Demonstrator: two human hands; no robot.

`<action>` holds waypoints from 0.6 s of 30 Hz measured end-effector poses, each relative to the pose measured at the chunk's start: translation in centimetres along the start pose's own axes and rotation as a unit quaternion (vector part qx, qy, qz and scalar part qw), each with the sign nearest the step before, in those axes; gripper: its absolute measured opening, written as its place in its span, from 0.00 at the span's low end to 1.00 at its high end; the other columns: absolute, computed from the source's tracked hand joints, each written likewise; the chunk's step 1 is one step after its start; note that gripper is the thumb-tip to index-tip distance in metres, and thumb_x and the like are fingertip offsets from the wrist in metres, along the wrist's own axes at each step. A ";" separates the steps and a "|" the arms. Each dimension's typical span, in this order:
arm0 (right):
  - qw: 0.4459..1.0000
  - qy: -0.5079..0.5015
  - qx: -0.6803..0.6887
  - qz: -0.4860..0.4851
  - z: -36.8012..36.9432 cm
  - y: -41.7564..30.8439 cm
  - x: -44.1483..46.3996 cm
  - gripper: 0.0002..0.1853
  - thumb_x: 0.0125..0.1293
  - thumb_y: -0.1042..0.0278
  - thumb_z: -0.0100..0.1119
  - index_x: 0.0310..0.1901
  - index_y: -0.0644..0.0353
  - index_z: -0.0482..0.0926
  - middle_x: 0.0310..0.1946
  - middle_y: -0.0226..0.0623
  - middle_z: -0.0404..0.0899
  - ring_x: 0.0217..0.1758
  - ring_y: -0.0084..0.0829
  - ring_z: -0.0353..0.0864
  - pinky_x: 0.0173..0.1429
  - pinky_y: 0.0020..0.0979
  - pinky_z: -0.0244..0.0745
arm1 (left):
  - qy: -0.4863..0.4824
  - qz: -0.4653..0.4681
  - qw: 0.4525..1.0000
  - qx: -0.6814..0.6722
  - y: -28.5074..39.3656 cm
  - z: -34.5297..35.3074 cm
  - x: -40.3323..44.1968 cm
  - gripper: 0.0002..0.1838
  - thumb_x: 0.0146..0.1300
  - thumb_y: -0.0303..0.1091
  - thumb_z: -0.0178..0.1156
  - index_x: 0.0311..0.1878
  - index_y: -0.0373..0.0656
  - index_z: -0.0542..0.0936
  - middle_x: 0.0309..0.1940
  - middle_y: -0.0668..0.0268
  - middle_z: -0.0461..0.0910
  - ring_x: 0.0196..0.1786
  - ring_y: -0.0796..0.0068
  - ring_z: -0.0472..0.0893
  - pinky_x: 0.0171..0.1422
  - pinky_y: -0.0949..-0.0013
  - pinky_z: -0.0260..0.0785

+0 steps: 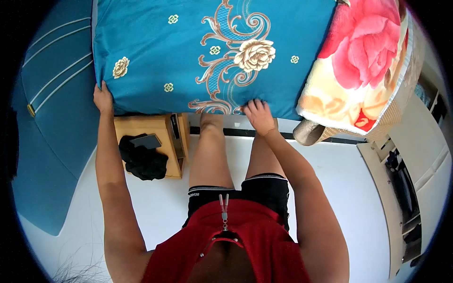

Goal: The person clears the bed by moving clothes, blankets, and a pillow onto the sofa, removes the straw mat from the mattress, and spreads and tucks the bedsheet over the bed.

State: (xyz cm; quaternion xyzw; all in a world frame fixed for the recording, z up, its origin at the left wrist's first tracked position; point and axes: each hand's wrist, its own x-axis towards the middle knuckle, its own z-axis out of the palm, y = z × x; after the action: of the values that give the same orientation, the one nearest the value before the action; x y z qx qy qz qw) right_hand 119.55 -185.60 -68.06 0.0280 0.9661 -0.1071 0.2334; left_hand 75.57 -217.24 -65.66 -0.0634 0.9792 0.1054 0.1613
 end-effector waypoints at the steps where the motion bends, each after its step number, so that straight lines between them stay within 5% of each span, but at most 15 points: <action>1: 1.000 -0.015 0.004 -0.026 0.2 0.3 -0.3 0.18 0.59 0.64 0.50 0.52 0.53 0.70 0.52 0.41 0.68 0.56 0.41 0.68 0.58 0.44 0.65 | 0.003 -0.005 1.000 0.010 0.1 0.1 0.2 0.21 0.70 0.41 0.48 0.55 0.32 0.73 0.44 0.51 0.79 0.45 0.62 0.78 0.54 0.66 0.67; 2: 0.998 -0.030 0.008 -0.053 0.6 0.7 -0.6 0.16 0.59 0.64 0.50 0.50 0.54 0.70 0.51 0.40 0.69 0.55 0.40 0.68 0.57 0.42 0.66 | 0.005 -0.012 1.000 0.019 0.1 0.2 0.4 0.21 0.70 0.40 0.48 0.56 0.32 0.73 0.46 0.51 0.78 0.46 0.62 0.78 0.55 0.66 0.67; 5: 0.995 0.022 0.095 -0.020 -1.9 -0.5 0.8 0.23 0.57 0.64 0.56 0.56 0.54 0.69 0.55 0.40 0.68 0.60 0.41 0.67 0.64 0.46 0.61 | 0.022 -0.079 0.953 -0.292 -0.9 0.9 1.4 0.20 0.69 0.39 0.50 0.54 0.31 0.74 0.47 0.52 0.78 0.46 0.64 0.78 0.52 0.66 0.68; 8: 0.984 0.064 0.168 0.011 -5.8 -3.4 4.4 0.36 0.53 0.62 0.63 0.65 0.52 0.62 0.62 0.41 0.63 0.65 0.43 0.61 0.69 0.50 0.54 | -0.016 -0.115 0.918 -0.379 0.7 -1.0 0.2 0.20 0.70 0.36 0.49 0.56 0.27 0.71 0.51 0.54 0.75 0.49 0.69 0.75 0.55 0.69 0.66; 13: 0.983 0.065 0.151 0.078 -6.0 -6.1 10.3 0.41 0.49 0.57 0.67 0.66 0.50 0.60 0.63 0.40 0.59 0.65 0.42 0.59 0.68 0.51 0.52 | -0.006 -0.075 0.935 -0.347 1.7 -3.1 -0.7 0.22 0.70 0.39 0.50 0.58 0.29 0.70 0.51 0.53 0.75 0.48 0.67 0.76 0.54 0.66 0.68; 18: 0.957 0.242 0.157 0.033 -8.8 -5.6 14.3 0.43 0.47 0.54 0.68 0.66 0.48 0.61 0.62 0.40 0.61 0.63 0.40 0.61 0.67 0.52 0.51 | 0.022 -0.007 0.972 -0.236 1.8 -4.3 -0.4 0.23 0.69 0.42 0.50 0.55 0.28 0.72 0.47 0.53 0.77 0.44 0.68 0.77 0.51 0.67 0.69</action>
State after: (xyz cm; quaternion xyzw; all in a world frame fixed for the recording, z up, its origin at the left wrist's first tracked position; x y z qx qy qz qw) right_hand 102.30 -189.02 -65.85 0.1214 0.9633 -0.2393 -0.0116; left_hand 74.34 -216.49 -61.19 -0.1085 0.9296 0.3309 0.1209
